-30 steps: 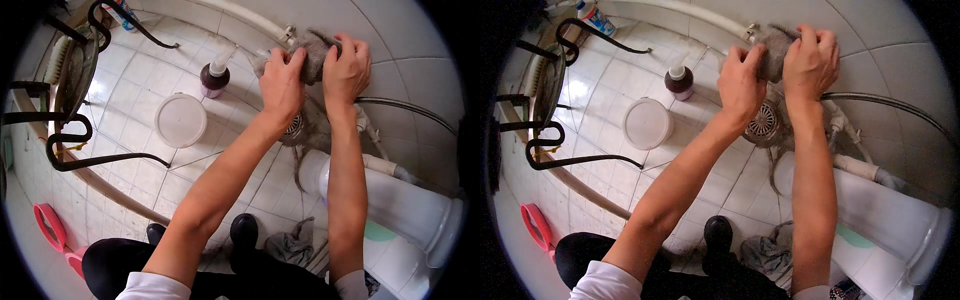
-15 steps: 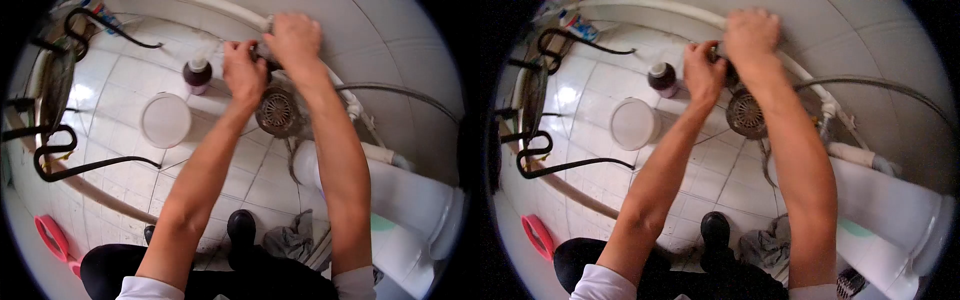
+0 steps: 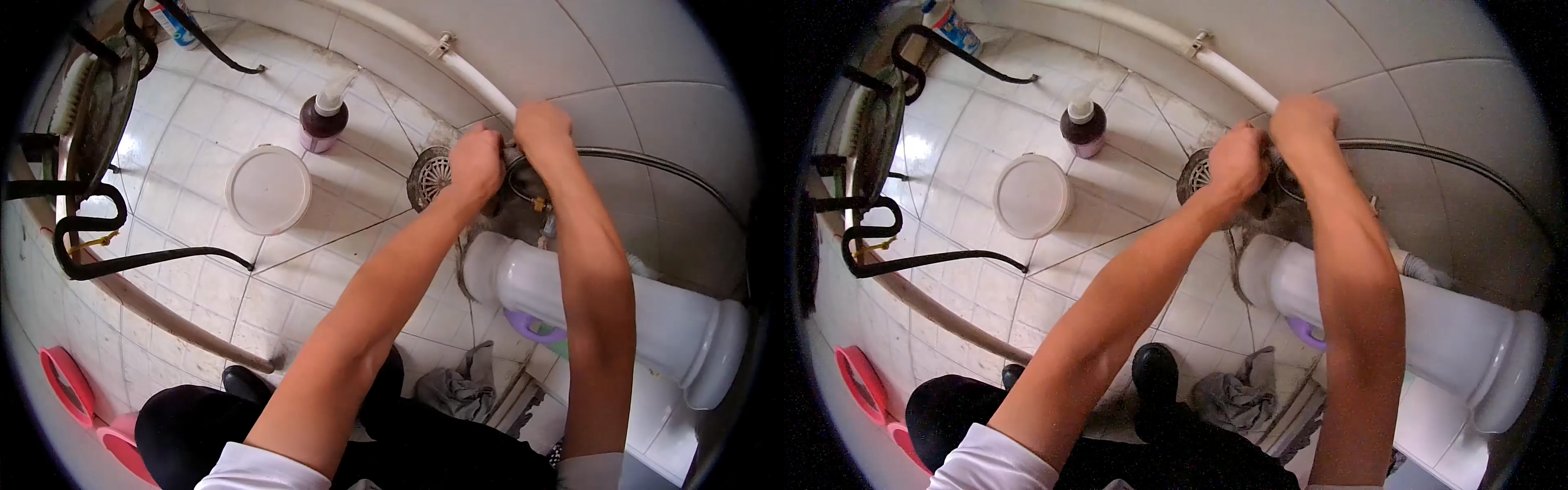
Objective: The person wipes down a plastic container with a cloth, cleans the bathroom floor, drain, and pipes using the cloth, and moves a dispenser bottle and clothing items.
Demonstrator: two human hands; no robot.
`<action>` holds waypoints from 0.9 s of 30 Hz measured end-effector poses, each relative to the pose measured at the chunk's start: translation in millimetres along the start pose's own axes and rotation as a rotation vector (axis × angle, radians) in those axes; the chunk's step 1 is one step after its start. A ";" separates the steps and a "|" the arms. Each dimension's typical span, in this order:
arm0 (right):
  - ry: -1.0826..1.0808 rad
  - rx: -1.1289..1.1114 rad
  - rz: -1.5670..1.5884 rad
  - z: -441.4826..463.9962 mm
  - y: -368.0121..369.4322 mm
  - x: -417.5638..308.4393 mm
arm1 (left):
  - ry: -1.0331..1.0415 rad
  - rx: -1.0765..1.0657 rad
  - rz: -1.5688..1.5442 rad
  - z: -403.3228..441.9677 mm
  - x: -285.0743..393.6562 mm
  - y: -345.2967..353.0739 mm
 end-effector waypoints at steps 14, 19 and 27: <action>-0.464 0.718 0.457 -2.4 -22.4 -88.6 | -0.250 0.384 -0.277 29.3 -77.2 -92.1; -0.323 0.630 0.946 -58.0 -23.7 -65.6 | -0.257 0.344 -0.806 0.0 -34.6 -97.5; -0.482 0.678 1.311 -145.8 48.9 -45.9 | -0.290 -0.183 -1.160 -71.3 -26.5 -124.9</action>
Point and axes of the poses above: each hand's wrist, its own z-axis towards the middle knuckle, its own y-axis out of the palm, x = y × z, the point moved 1 cm from there along z, towards the middle knuckle, and after that the axes turned 13 degrees about z, right-handed, at the moved point
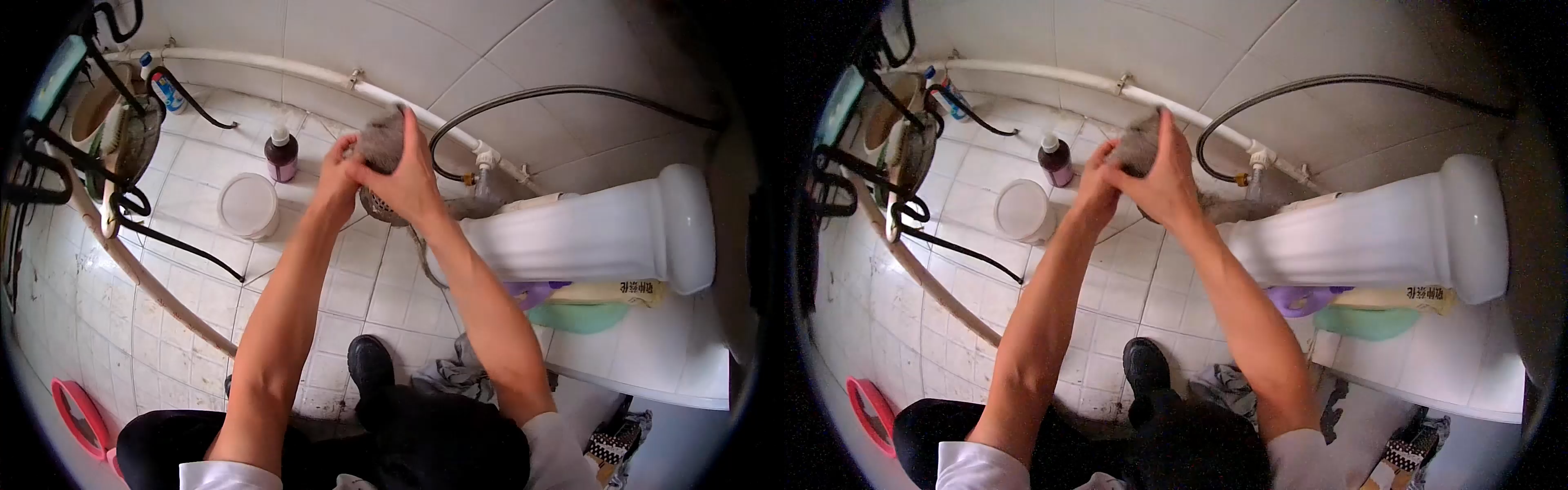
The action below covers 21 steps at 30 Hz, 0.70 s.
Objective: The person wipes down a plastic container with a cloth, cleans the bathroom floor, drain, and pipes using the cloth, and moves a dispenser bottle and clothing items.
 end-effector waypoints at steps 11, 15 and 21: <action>0.633 0.727 0.769 -83.8 -63.4 23.2 | -0.092 -0.361 0.027 -69.9 41.7 69.0; 0.537 1.075 0.800 -31.4 -123.8 63.9 | 0.007 -0.421 0.016 -67.4 49.8 107.0; 0.437 1.371 -0.183 66.0 -219.4 65.0 | -0.061 -0.417 -0.042 -60.9 49.9 94.5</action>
Point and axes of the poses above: each hand's wrist, its own z-axis towards the middle knuckle, its own y-axis out of the palm, x = y × z, the point moved 1 cm from there along z, towards the middle knuckle, and after that the axes turned 13 degrees about z, right-handed, at the moved point
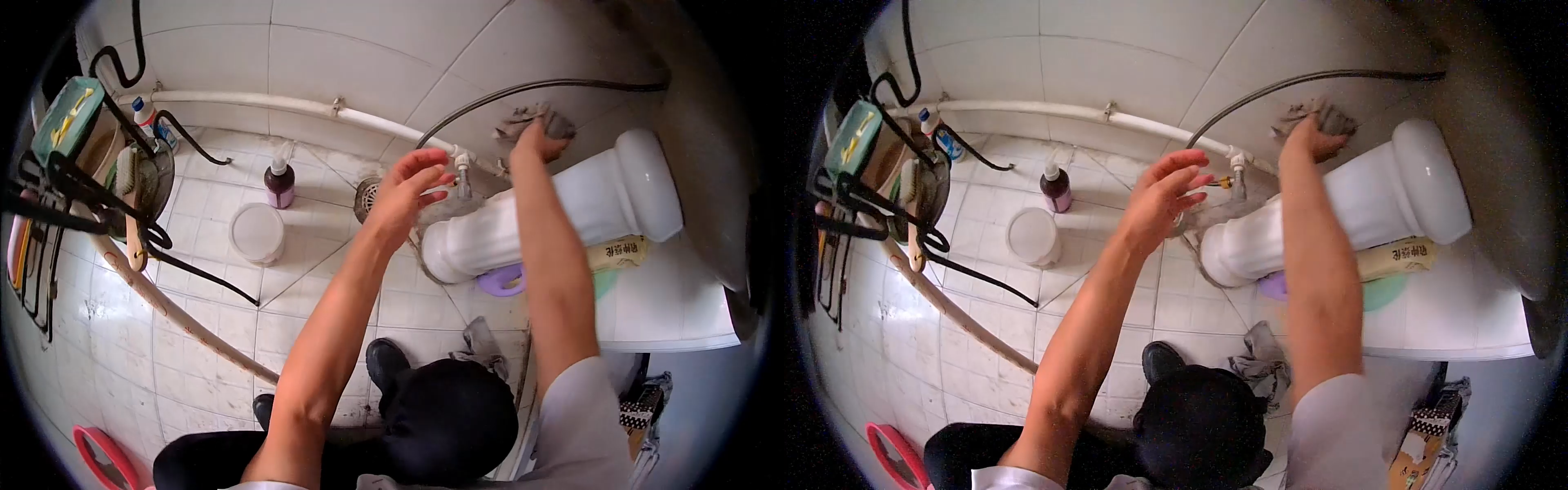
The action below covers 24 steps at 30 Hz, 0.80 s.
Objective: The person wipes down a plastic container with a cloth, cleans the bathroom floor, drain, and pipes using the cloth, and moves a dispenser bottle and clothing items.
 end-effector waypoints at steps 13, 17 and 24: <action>0.984 -0.542 0.583 -107.2 56.2 28.4 | 0.074 0.171 -0.034 10.5 9.3 -55.2; 0.939 -0.301 0.328 -50.1 59.0 9.0 | 0.093 0.156 -0.085 7.6 20.9 -52.3; 0.304 0.030 0.081 3.3 63.8 18.4 | 0.083 0.098 -0.040 -11.7 37.4 -52.2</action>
Point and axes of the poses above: each hand's wrist, its own z-axis towards the middle knuckle, its own y-axis out of the palm, x = y × z, the point moved 1 cm from there along z, towards the middle knuckle, and after that the axes turned 13 degrees about z, right-handed, at the moved point
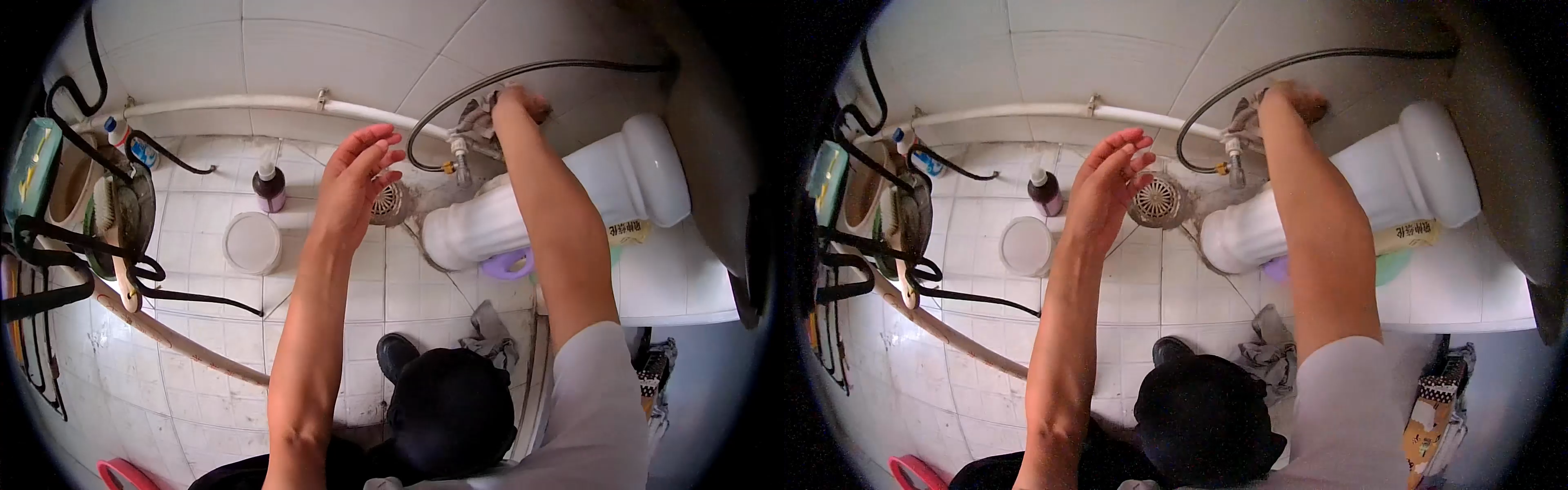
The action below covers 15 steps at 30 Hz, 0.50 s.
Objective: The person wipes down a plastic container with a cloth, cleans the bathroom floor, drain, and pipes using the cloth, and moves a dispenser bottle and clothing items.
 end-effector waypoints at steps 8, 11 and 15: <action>-0.414 -0.128 0.018 10.4 -22.1 -35.0 | -0.096 0.068 0.032 3.5 -30.3 -26.9; -0.635 -0.204 0.118 27.1 -31.2 -58.9 | -0.123 0.043 0.019 11.0 -42.4 -20.5; -0.558 -0.025 0.128 -4.5 -18.9 -44.8 | -0.144 0.016 0.013 15.6 -57.3 -14.7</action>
Point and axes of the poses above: each hand's wrist, its own z-axis towards the middle knuckle, its own y-axis out of the palm, x = y × z, the point moved 1 cm from there along z, towards the middle knuckle, and after that the axes turned 13 degrees about z, right-handed, at the moved point
